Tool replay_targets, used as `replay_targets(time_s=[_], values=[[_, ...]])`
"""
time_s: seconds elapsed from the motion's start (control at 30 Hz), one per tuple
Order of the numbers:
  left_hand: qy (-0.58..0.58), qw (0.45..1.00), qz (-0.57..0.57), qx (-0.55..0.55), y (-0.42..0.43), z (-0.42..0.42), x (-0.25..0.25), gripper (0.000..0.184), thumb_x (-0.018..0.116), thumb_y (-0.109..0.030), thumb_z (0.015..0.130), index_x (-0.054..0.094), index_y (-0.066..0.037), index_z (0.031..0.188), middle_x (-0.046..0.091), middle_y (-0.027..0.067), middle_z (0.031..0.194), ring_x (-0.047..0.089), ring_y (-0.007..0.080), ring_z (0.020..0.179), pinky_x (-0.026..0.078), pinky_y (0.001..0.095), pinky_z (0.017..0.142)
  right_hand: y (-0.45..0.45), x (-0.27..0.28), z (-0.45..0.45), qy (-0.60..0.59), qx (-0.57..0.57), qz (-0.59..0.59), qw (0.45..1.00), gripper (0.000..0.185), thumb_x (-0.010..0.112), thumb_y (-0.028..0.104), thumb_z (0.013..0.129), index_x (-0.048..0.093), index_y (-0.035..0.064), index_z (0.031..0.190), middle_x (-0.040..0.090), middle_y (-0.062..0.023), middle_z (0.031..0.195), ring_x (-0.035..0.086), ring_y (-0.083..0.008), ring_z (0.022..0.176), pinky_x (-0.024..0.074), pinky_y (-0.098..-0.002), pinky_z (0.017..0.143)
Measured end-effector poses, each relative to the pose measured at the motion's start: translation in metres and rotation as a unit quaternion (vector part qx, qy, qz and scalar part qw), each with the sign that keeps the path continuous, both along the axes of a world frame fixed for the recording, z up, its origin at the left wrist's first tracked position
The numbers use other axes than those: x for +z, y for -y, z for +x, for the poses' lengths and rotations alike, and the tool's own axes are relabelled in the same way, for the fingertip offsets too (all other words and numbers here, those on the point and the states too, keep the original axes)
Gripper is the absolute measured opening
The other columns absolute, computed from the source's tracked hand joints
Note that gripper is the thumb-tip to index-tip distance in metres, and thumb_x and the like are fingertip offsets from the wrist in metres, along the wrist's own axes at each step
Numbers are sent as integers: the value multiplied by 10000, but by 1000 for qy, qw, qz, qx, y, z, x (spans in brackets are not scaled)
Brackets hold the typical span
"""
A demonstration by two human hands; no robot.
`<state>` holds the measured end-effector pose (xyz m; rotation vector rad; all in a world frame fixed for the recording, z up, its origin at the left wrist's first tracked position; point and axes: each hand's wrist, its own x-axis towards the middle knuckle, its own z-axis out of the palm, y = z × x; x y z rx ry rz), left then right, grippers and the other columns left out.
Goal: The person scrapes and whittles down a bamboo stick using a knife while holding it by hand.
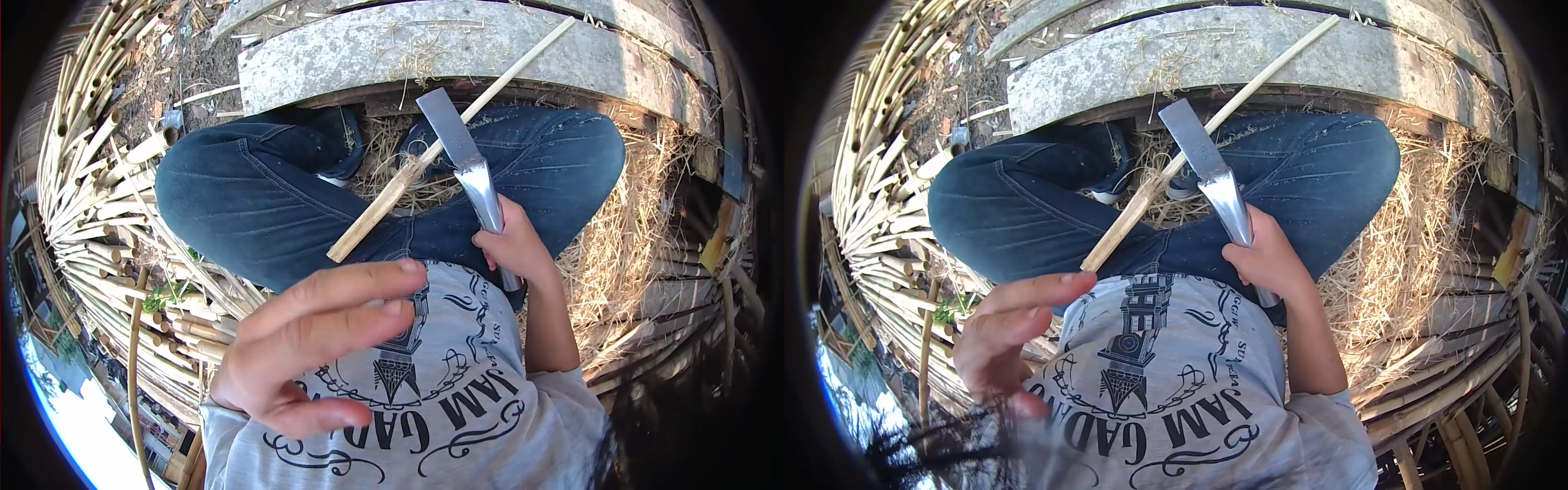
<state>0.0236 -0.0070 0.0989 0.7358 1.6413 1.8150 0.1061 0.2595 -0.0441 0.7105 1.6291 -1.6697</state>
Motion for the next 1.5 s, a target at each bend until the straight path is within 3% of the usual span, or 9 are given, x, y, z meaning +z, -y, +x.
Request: replay_targets(time_s=[0.03,0.13,0.37,0.47,0.6,0.8,1.1,1.33,1.5], values=[[54,989,136,-31,-1,2,5,493,679,-203,902,555,86,1282,523,246,1389,528,446,1270,468,484,1038,0,-1,0,-2,-2,-1,1000,460,540,-51,757,523,-45,1217,509,-20,671,508,-101,450,428,-273,399],[105,973,195,-70,-7,14,13,514,680,-227,896,554,83,1286,530,242,1378,527,441,1271,449,491,1046,3,-5,-4,-22,0,-5,1000,409,573,-80,760,500,-45,1162,499,-18,660,522,-108,448,450,-279,384],[95,982,138,-91,-22,11,17,562,680,-284,883,550,74,1295,548,234,1351,527,430,1272,407,505,1066,-1,-6,-3,-4,1,-9,1000,337,583,-74,759,503,-34,1084,525,-32,647,524,-113,447,444,-279,395],[65,983,123,-116,-32,-2,10,583,681,-308,877,548,71,1300,556,230,1340,527,425,1273,388,511,1074,-7,-7,-2,-2,10,-53,999,493,580,-71,746,503,-35,1232,512,-24,653,531,-116,454,445,-282,411],[54,985,118,-110,-32,-1,9,611,681,-340,869,546,66,1305,566,225,1325,527,418,1274,364,519,1085,-11,-8,-6,-6,15,-74,997,437,595,-71,766,500,-38,1191,520,-35,662,544,-122,472,448,-290,413],[54,985,136,-86,-21,10,18,654,682,-389,858,542,59,1313,581,217,1302,527,408,1275,327,532,1102,-11,-16,-5,27,2,-56,998,255,620,-84,768,458,54,908,534,-36,657,544,-119,447,457,-267,393],[36,987,121,-103,-24,0,11,718,683,-461,840,537,48,1326,604,206,1268,526,394,1276,272,550,1126,-26,-20,-13,31,46,-114,992,287,644,-36,796,466,12,1015,554,-50,690,561,-125,500,475,-287,430],[52,986,119,-107,-16,2,15,769,684,-518,827,534,40,1335,622,198,1241,526,382,1278,230,565,1146,-26,-28,-7,42,18,-124,991,232,623,-44,786,474,18,953,546,-57,667,553,-117,473,477,-291,407],[52,986,106,-118,-14,-20,16,806,685,-558,817,531,34,1342,635,191,1223,526,374,1278,199,575,1160,-36,-23,-9,32,-11,-187,982,229,633,17,851,501,19,1038,551,-47,694,573,-118,525,500,-284,446]])
